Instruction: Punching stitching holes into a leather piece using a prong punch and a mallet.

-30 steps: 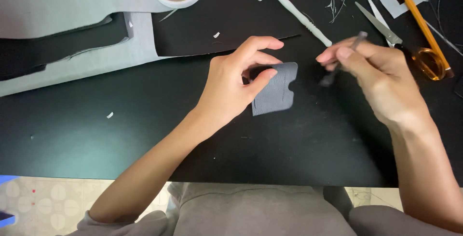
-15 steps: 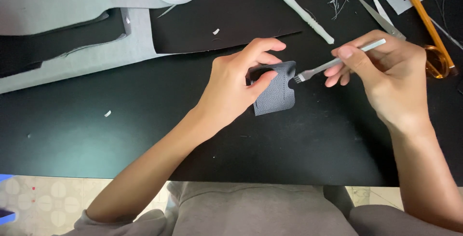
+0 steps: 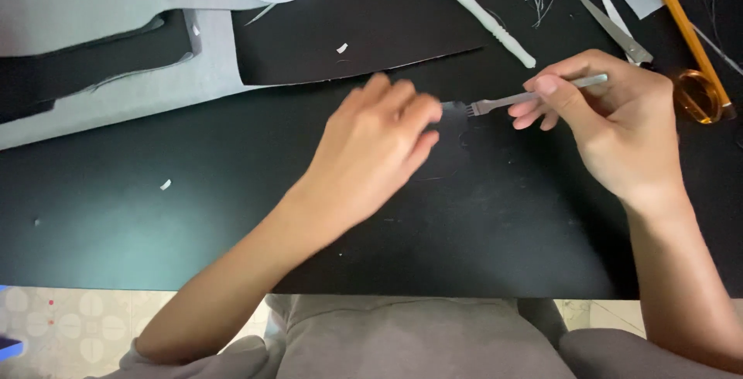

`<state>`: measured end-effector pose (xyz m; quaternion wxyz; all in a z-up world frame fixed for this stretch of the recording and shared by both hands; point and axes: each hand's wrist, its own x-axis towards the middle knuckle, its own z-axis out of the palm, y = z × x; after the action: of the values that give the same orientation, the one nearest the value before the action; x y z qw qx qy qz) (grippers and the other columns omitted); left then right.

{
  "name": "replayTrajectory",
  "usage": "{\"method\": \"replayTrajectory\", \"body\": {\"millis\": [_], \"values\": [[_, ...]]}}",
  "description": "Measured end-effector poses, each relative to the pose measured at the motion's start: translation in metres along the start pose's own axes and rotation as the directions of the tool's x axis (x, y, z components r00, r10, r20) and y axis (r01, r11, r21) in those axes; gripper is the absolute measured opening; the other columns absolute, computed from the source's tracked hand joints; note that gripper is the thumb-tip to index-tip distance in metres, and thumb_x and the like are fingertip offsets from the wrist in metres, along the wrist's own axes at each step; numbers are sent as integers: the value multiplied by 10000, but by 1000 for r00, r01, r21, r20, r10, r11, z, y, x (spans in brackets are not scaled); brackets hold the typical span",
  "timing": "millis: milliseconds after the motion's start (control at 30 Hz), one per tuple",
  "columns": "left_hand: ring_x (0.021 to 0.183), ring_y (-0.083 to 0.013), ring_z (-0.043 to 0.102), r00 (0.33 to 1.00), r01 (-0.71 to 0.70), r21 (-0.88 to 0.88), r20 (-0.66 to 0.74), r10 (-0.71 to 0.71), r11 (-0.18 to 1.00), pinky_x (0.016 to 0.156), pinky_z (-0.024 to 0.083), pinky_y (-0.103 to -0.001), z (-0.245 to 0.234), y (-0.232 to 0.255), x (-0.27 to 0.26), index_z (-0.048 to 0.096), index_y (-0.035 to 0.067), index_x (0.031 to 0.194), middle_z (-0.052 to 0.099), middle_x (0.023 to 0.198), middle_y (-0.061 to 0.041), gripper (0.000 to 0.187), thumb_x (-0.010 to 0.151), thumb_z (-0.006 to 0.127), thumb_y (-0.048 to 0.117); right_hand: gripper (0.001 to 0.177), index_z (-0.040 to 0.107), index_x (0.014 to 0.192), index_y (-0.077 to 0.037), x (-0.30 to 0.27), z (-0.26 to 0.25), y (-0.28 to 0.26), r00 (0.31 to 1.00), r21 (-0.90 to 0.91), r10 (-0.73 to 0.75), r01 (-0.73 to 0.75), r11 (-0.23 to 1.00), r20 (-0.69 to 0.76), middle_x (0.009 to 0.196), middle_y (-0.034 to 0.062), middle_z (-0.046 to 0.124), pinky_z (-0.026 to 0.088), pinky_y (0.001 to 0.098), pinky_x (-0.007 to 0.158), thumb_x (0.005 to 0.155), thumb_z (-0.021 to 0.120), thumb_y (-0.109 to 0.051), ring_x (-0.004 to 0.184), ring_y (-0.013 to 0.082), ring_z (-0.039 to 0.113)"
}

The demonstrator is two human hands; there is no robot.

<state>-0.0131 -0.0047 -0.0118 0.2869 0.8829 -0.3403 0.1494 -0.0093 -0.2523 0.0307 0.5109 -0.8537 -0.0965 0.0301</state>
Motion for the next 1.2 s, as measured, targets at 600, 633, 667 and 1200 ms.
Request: {"method": "replayTrajectory", "body": {"millis": [600,633,667,1200], "values": [[1148,-410,700,981,-136,210,166,102,968,1070,576,-507,-10,33,-31,712,20,961,628,1163,-178,46,978,685,-13,207,604,1032,109,10,-6,19,986,-137,163,-165,977,-27,887,198,706,511,294,818,1190,528,-1,787,234,639],[1154,-415,707,980,-135,190,170,103,972,1078,584,-495,-11,33,-29,700,27,924,640,1156,-182,90,979,671,-39,147,597,1020,94,11,-5,19,976,-105,215,-218,970,-37,874,195,706,524,285,806,1143,597,14,799,229,671],[1160,-420,715,979,-133,171,173,103,976,1086,593,-483,-12,33,-27,687,33,887,652,1150,-186,139,980,657,-66,126,589,1009,80,11,-5,20,963,-73,267,-270,960,-44,861,191,707,536,275,794,1096,665,29,810,223,703],[1216,-416,681,988,-23,166,155,-3,986,994,620,-404,-3,37,-27,740,7,1152,664,1201,-171,283,1075,475,66,78,716,985,68,9,5,27,947,-60,318,-315,947,56,714,145,656,511,229,685,917,751,48,646,177,642]]}}
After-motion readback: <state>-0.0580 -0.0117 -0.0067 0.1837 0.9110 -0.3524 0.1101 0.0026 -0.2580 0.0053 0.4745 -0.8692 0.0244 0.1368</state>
